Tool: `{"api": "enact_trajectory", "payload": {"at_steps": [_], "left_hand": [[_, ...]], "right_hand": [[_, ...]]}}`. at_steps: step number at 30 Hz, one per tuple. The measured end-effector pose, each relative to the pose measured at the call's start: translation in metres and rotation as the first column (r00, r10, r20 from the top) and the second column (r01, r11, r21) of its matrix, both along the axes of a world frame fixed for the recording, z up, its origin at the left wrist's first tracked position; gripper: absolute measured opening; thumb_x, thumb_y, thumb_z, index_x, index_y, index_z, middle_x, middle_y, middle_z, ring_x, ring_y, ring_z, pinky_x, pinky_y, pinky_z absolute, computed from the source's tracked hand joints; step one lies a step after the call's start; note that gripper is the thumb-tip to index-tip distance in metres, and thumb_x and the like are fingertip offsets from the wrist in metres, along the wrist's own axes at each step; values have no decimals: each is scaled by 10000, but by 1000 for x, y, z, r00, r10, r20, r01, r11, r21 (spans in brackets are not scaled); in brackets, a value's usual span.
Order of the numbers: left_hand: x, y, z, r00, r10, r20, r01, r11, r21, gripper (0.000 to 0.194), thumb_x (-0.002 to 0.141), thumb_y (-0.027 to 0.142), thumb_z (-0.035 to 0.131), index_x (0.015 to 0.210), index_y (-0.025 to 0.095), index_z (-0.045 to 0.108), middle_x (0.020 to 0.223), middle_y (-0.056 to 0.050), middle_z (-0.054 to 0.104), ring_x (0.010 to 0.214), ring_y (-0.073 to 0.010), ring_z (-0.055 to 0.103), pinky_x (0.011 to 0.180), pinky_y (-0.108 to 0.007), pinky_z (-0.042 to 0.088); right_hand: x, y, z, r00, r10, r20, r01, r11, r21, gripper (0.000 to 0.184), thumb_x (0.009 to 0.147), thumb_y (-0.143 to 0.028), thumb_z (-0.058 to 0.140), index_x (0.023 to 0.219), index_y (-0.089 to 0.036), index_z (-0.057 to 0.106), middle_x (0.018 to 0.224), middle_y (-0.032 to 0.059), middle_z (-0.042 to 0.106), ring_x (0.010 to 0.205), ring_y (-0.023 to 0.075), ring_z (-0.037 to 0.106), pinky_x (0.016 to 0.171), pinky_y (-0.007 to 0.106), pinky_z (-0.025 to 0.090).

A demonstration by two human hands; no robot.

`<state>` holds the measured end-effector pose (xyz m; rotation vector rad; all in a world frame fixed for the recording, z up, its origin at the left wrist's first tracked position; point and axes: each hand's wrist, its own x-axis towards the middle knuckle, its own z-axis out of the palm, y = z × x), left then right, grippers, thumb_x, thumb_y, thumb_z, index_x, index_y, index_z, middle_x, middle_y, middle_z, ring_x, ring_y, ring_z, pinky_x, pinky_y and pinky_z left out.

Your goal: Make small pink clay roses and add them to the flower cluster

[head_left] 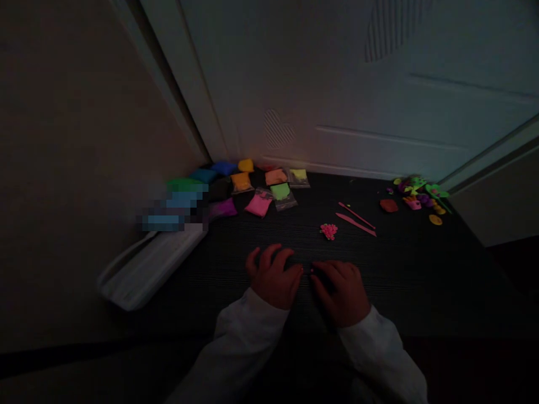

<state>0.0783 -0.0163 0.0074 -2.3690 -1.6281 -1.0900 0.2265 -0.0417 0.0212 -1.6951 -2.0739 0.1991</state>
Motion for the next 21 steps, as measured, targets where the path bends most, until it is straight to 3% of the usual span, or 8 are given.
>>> {"api": "enact_trajectory", "payload": {"at_steps": [8,21], "left_hand": [[-1,-2,5,999,-39,-11,39,999,-5,66,618,236,540,619,261,601,834,7,601,951,-227,444,865,-475,162],[-2,2,-1,996,-70,-61,69,997,-16,103,611,214,516,659,254,598,798,-13,596,918,-226,456,856,-472,180]], "right_hand": [[-2,1,0,999,-23,-35,25,998,58,179,738,-239,450,883,-205,549,808,21,585,785,134,511,744,301,304],[3,2,-3,987,-27,-159,32,999,25,207,731,-176,412,878,-214,553,820,5,588,792,128,511,764,298,306]]}}
